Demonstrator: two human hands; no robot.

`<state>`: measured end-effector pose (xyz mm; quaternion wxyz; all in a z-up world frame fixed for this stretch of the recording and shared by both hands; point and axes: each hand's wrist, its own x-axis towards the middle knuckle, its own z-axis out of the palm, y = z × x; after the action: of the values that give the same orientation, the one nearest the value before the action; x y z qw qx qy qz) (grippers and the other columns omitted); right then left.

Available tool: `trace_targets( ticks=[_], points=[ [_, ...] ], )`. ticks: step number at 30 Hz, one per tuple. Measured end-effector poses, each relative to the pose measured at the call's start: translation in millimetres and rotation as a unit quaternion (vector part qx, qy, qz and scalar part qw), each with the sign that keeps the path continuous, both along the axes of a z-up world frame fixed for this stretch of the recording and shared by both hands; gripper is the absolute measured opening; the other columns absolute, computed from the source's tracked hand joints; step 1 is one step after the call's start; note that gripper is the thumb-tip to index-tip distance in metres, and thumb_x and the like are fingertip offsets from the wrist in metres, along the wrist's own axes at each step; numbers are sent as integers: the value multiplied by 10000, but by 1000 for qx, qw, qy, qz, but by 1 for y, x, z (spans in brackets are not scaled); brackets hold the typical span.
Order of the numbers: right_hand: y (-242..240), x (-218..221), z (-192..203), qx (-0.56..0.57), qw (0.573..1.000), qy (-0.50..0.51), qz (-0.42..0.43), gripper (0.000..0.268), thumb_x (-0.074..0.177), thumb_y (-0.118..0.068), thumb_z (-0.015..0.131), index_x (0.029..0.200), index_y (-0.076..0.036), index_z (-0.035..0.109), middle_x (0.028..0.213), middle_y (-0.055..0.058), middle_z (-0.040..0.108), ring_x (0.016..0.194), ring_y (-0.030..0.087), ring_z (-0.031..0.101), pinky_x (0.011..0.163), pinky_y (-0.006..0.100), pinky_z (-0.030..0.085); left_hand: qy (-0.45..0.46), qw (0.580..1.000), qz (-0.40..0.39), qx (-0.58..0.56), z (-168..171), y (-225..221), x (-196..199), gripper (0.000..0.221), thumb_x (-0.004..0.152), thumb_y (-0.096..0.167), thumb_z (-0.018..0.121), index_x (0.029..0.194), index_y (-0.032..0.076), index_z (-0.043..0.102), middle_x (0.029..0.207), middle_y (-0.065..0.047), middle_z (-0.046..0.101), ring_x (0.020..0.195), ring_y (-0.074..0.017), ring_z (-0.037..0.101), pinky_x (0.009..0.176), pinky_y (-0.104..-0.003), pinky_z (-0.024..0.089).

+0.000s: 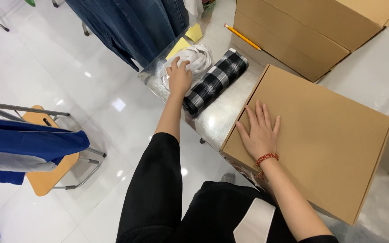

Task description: The person wraps a folded dark blue garment in a clear plastic bag on a metal table. They then place the wrapped garment into a cardboard box, close the box, and secure it by tying a white ribbon around it in a cross pattern.

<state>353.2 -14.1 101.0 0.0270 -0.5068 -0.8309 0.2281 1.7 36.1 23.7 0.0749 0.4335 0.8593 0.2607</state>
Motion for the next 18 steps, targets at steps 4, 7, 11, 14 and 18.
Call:
trace_targets(
  ticks=[4,7,11,14,18],
  points=[
    [1,0,2,1,1000,-1,-2,679,1087,-705,310,1640,-313,356,1813,19,144,1664,217,76,1291,623,-57,1,998,7,-69,-78,40,-43,339,981,427,643,1271,279,735,1400,14,578,1286,-310,479,975,-501,565],
    [2,0,5,0,1000,-3,1,678,1087,-697,311,1646,-314,347,1813,18,140,1664,218,72,1291,626,-53,17,1000,15,-15,-43,32,-37,342,971,392,660,1240,214,776,1292,-28,664,1215,-311,529,933,-508,586],
    [1,1,3,-1,1000,1,2,682,1086,-698,319,1643,-308,365,1810,25,160,1664,224,82,1285,629,-51,27,994,55,90,25,2,-24,261,999,355,656,1195,248,791,1272,46,698,1245,-270,530,1034,-499,511],
    [0,1,2,3,1000,11,4,673,1090,-690,334,1637,-302,379,1809,31,171,1663,232,96,1284,635,-44,-64,973,56,216,61,-19,-31,188,1018,335,661,1111,297,820,1191,101,744,1164,-199,609,1010,-447,510],
    [-4,3,-7,75,996,42,11,681,1045,-639,341,1597,-257,459,1763,44,282,1632,236,179,1270,627,17,-293,892,39,343,144,-73,-9,229,992,263,678,1099,116,819,1147,1,815,1074,-83,722,963,-217,553]
  ],
)
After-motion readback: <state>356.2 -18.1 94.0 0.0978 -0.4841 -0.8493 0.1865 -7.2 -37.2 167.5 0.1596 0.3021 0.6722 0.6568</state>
